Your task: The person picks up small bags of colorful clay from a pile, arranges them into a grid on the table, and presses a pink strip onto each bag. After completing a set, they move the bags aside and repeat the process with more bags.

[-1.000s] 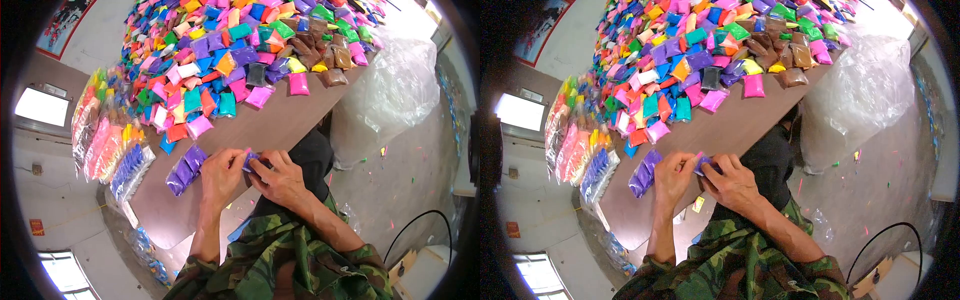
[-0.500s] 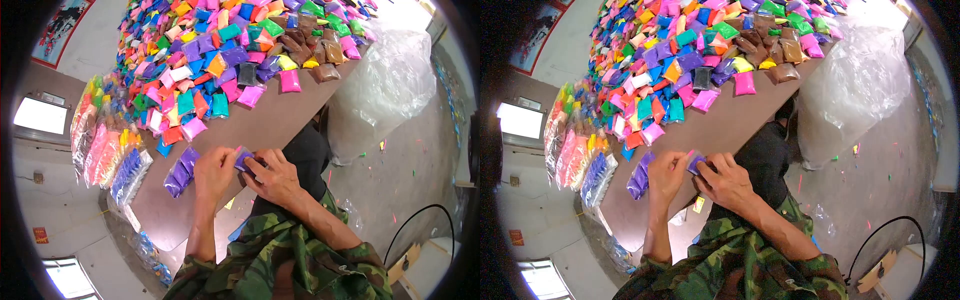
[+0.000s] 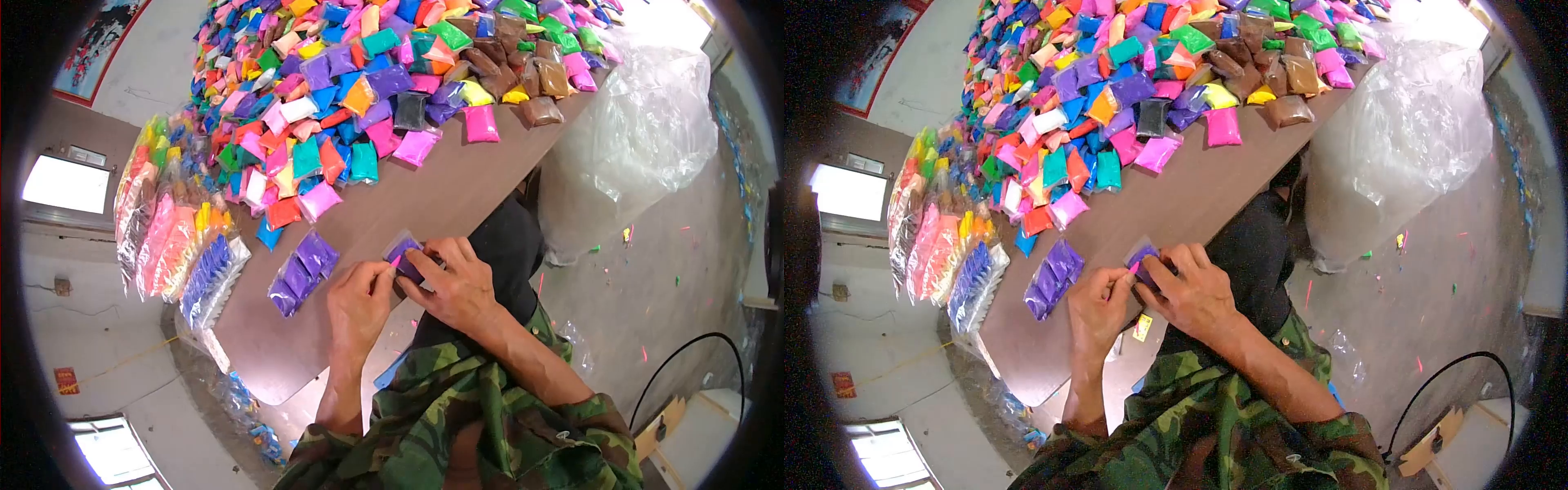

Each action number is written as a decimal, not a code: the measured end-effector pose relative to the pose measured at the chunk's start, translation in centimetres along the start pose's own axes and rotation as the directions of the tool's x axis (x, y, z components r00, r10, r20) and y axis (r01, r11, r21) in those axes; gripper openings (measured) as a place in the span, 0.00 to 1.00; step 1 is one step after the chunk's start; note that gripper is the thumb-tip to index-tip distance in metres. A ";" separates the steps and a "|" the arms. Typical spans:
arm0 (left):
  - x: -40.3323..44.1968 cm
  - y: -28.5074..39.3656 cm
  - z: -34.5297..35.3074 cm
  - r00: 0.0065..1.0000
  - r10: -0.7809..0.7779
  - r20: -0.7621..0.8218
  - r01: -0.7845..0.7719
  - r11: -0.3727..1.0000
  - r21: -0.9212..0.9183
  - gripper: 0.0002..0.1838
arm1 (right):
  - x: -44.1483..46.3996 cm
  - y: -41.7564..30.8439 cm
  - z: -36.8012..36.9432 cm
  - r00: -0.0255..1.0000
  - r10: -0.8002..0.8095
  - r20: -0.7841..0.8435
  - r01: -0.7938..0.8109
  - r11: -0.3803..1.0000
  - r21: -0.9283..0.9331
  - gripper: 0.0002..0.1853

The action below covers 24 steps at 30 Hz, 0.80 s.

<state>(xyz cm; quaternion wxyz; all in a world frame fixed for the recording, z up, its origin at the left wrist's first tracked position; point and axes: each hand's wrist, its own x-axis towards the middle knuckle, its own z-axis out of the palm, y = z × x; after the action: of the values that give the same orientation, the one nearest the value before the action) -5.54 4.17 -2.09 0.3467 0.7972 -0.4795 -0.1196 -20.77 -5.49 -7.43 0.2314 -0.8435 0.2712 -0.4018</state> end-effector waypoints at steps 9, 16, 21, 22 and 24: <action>0.0 -1.1 0.4 0.997 -0.049 -0.060 0.048 0.999 -0.019 0.05 | 0.2 -0.5 -1.1 0.999 -0.006 0.050 0.007 1.000 -0.022 0.21; -0.6 -0.4 1.1 0.995 0.072 -0.070 -0.069 0.997 0.041 0.04 | 0.4 -0.6 -0.8 1.000 -0.008 -0.005 0.008 1.000 -0.016 0.18; 1.6 -2.1 0.8 0.988 0.111 -0.111 -0.098 0.989 0.111 0.04 | 0.2 -0.4 -0.6 1.000 -0.002 -0.006 0.002 1.000 0.011 0.18; 1.5 -1.9 0.7 0.990 0.092 -0.107 -0.084 0.994 0.076 0.04 | 0.2 -0.3 -0.6 1.000 0.004 -0.005 -0.004 1.000 0.017 0.18; 0.8 -1.4 0.4 0.995 0.055 -0.087 -0.055 0.998 0.005 0.04 | 0.1 -0.3 -0.6 1.000 0.021 -0.003 -0.021 1.000 0.014 0.18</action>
<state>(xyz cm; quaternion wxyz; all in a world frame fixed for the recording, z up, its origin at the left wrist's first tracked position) -4.41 3.73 -3.20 0.3697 0.7885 -0.4858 -0.0744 -21.16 -5.49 -6.84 0.2410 -0.8382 0.2777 -0.4027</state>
